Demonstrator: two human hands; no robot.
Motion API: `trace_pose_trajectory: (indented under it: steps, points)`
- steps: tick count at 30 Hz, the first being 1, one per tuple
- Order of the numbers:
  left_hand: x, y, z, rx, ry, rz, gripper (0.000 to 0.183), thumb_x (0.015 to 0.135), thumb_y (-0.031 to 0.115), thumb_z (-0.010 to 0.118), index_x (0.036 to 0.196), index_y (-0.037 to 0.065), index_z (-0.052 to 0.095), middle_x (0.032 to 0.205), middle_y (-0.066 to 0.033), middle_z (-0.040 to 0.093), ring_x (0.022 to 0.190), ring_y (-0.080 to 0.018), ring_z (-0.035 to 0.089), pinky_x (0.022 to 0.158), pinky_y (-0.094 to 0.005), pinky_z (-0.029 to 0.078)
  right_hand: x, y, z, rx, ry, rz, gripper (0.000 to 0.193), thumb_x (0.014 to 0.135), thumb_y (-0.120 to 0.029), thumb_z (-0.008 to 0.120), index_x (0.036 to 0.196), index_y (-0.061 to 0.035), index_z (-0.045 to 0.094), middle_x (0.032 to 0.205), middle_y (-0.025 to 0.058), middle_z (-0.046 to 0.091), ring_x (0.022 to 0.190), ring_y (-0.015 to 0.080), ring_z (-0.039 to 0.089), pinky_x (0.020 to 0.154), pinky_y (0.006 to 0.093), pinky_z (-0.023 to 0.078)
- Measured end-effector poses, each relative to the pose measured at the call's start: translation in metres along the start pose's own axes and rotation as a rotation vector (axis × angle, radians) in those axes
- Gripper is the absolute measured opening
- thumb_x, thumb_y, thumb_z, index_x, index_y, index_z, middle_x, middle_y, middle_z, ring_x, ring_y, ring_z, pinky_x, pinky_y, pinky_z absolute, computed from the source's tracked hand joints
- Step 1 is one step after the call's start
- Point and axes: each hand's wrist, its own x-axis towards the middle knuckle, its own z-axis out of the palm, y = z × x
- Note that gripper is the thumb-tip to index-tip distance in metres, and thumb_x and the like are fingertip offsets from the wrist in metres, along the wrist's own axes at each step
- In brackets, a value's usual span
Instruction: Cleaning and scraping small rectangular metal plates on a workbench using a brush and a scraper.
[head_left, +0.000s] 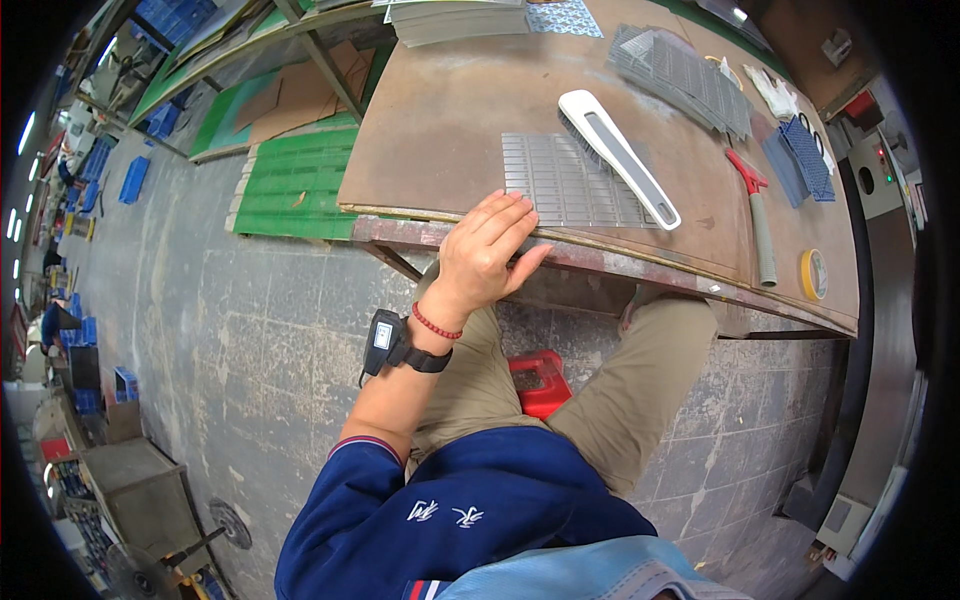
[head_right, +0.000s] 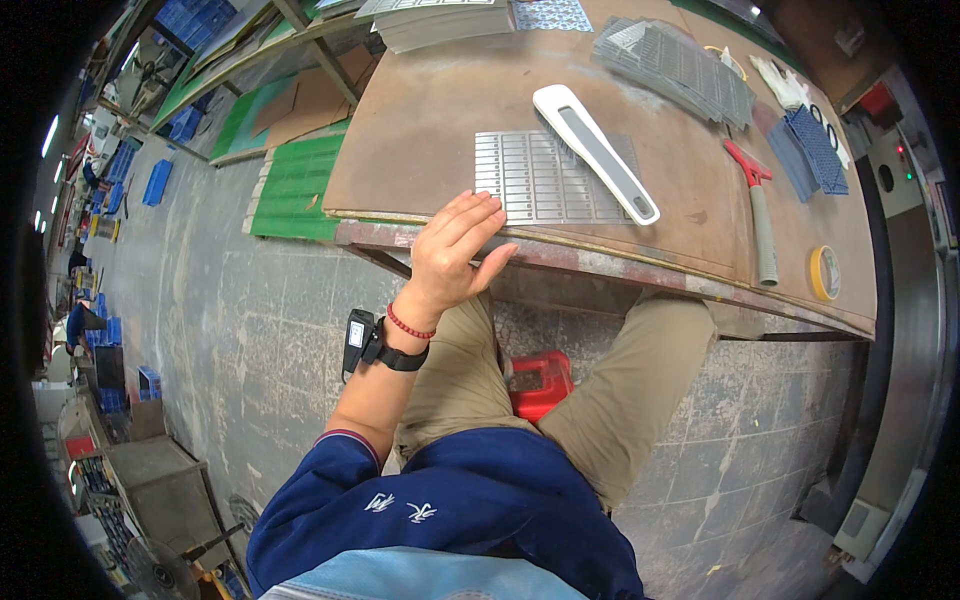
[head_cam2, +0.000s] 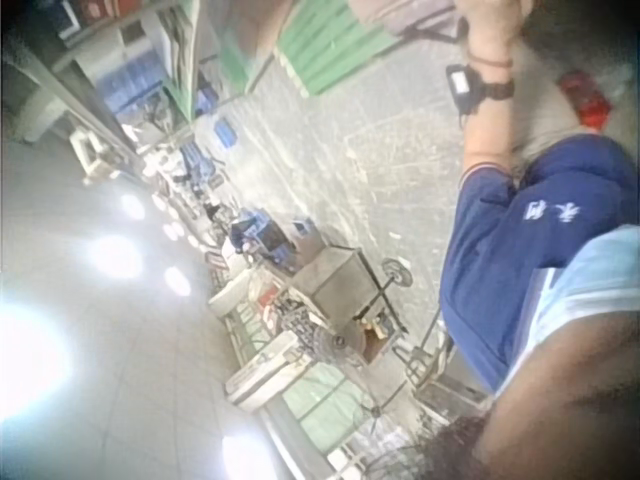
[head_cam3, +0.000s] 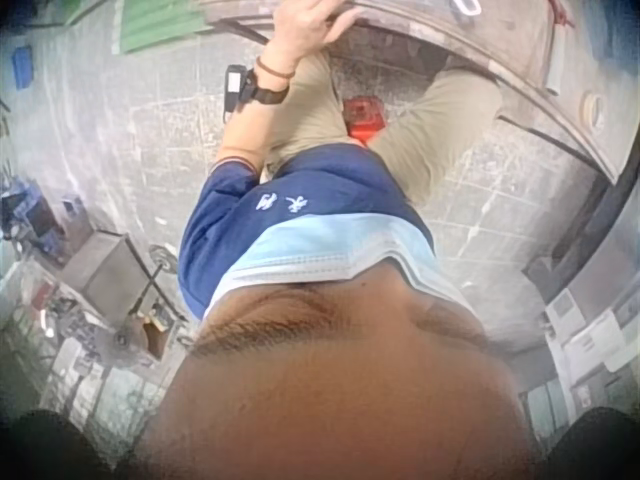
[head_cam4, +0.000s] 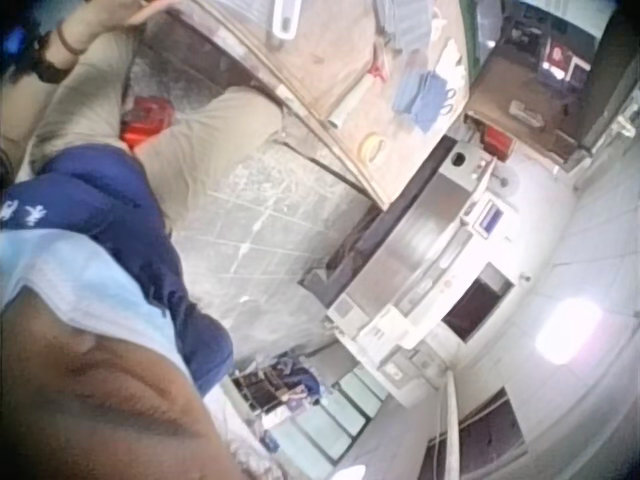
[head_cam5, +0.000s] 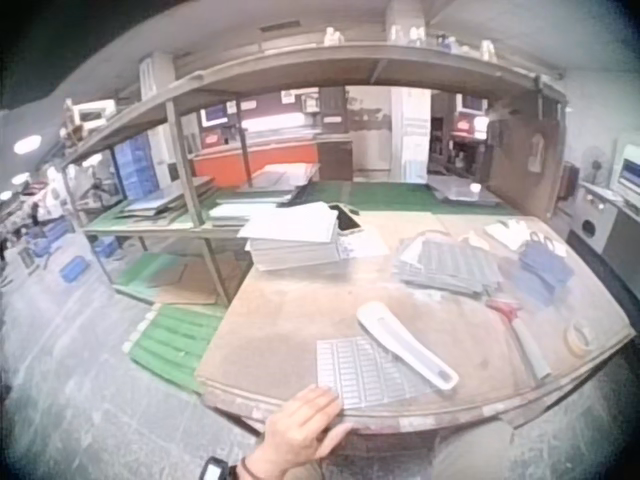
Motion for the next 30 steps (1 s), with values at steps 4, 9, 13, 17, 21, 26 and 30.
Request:
trace_pose_trajectory:
  steps: [4, 9, 13, 17, 21, 26, 30]
  points:
    - [0.001, 0.002, 0.0, 0.011, -0.004, -0.003, 0.032, 0.072, 0.015, 0.081, 0.099, 0.0, 0.071, 0.106, -0.0144, 0.07, 0.104, -0.031, 0.067, 0.098, -0.043, 0.052, 0.002, 0.002, 0.001, 0.008, 0.0, 0.0, 0.037, 0.1, -0.038, 0.05, 0.084, -0.0082, 0.065, 0.072, 0.0, 0.062, 0.06, 0.011, 0.052, 0.054, 0.0275, 0.039]
    - [0.0, 0.002, 0.001, 0.01, -0.007, -0.004, 0.031, 0.072, 0.015, 0.081, 0.099, 0.001, 0.071, 0.106, -0.0138, 0.07, 0.105, -0.0303, 0.066, 0.098, -0.0426, 0.052, 0.004, 0.004, 0.001, 0.023, -0.004, -0.001, 0.037, 0.1, -0.038, 0.05, 0.084, -0.0084, 0.065, 0.072, 0.0, 0.062, 0.06, 0.0111, 0.052, 0.054, 0.0274, 0.039]
    - [0.001, 0.003, 0.0, 0.03, 0.001, -0.002, 0.031, 0.072, 0.014, 0.081, 0.099, 0.001, 0.071, 0.106, -0.0133, 0.07, 0.104, -0.0304, 0.066, 0.097, -0.0426, 0.052, 0.009, 0.005, 0.002, 0.027, -0.011, -0.001, 0.036, 0.1, -0.038, 0.05, 0.084, -0.0085, 0.065, 0.073, -0.0001, 0.062, 0.061, 0.0111, 0.052, 0.054, 0.0274, 0.039]
    - [-0.001, 0.002, 0.001, 0.023, -0.014, 0.009, 0.031, 0.072, 0.013, 0.081, 0.099, 0.001, 0.071, 0.106, -0.0131, 0.07, 0.104, -0.0304, 0.066, 0.097, -0.0426, 0.052, 0.011, 0.006, 0.0, 0.035, -0.013, -0.002, 0.036, 0.1, -0.038, 0.05, 0.085, -0.0086, 0.065, 0.073, -0.0002, 0.062, 0.061, 0.0111, 0.052, 0.054, 0.0273, 0.039]
    - [-0.001, 0.001, 0.002, 0.037, 0.001, 0.012, 0.031, 0.071, 0.012, 0.081, 0.099, 0.002, 0.071, 0.107, -0.0128, 0.07, 0.104, -0.0302, 0.066, 0.097, -0.0425, 0.052, 0.014, 0.006, -0.001, 0.04, -0.016, -0.005, 0.036, 0.1, -0.038, 0.05, 0.085, -0.0088, 0.064, 0.073, -0.0003, 0.062, 0.061, 0.0111, 0.052, 0.054, 0.0273, 0.039]
    - [0.0, 0.001, 0.002, 0.039, -0.003, 0.015, 0.031, 0.071, 0.011, 0.081, 0.1, 0.002, 0.071, 0.107, -0.0126, 0.07, 0.105, -0.0302, 0.066, 0.097, -0.0427, 0.052, 0.015, 0.006, 0.0, 0.046, -0.021, -0.002, 0.035, 0.1, -0.037, 0.05, 0.086, -0.009, 0.064, 0.073, -0.0004, 0.062, 0.061, 0.0111, 0.052, 0.054, 0.0272, 0.04]
    - [-0.001, 0.002, 0.002, 0.036, -0.008, 0.017, 0.031, 0.072, 0.011, 0.081, 0.1, 0.003, 0.071, 0.108, -0.0124, 0.07, 0.105, -0.03, 0.066, 0.097, -0.0422, 0.052, 0.015, 0.008, -0.001, 0.047, -0.02, -0.002, 0.035, 0.1, -0.037, 0.05, 0.086, -0.0091, 0.064, 0.073, -0.0004, 0.062, 0.061, 0.0111, 0.053, 0.054, 0.0271, 0.04]
